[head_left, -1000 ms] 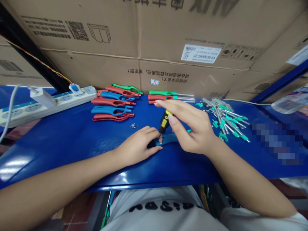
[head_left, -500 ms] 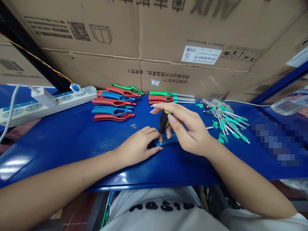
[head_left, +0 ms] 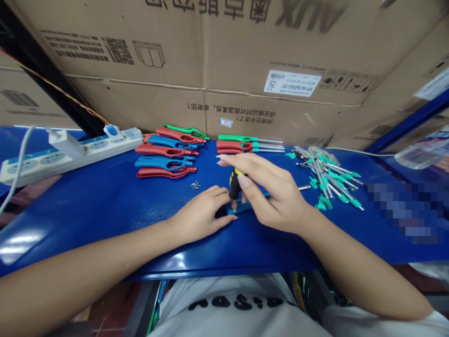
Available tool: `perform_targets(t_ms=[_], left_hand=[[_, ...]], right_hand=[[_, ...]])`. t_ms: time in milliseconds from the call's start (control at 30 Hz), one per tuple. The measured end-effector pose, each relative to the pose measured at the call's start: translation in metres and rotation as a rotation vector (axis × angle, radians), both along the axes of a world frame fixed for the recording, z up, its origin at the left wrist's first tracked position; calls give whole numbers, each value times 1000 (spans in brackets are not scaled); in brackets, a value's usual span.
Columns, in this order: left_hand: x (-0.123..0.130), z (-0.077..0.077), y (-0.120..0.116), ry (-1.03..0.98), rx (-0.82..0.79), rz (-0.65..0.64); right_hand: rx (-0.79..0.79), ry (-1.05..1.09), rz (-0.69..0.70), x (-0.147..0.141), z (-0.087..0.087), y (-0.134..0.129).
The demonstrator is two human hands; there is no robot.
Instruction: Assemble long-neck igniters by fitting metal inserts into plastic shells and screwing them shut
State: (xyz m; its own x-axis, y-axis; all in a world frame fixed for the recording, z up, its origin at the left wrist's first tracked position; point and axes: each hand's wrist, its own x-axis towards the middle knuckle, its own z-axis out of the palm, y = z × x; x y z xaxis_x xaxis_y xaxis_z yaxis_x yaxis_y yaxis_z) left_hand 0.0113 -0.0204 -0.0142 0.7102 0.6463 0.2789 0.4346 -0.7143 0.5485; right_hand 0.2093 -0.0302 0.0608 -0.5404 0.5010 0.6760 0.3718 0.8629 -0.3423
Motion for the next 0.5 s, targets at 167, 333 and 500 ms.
perform_targets(t_ms=[167,333,500], left_hand=[[1,1,-1,-2,-23,26],[1,-3,0,3,-13,34],[0,-1,0,-9,-15,14]], right_hand=[[-75,167,73,-7,-4,1],[154,225,-89,-9,-14,5],[-37,125,70,-6,-10,1]])
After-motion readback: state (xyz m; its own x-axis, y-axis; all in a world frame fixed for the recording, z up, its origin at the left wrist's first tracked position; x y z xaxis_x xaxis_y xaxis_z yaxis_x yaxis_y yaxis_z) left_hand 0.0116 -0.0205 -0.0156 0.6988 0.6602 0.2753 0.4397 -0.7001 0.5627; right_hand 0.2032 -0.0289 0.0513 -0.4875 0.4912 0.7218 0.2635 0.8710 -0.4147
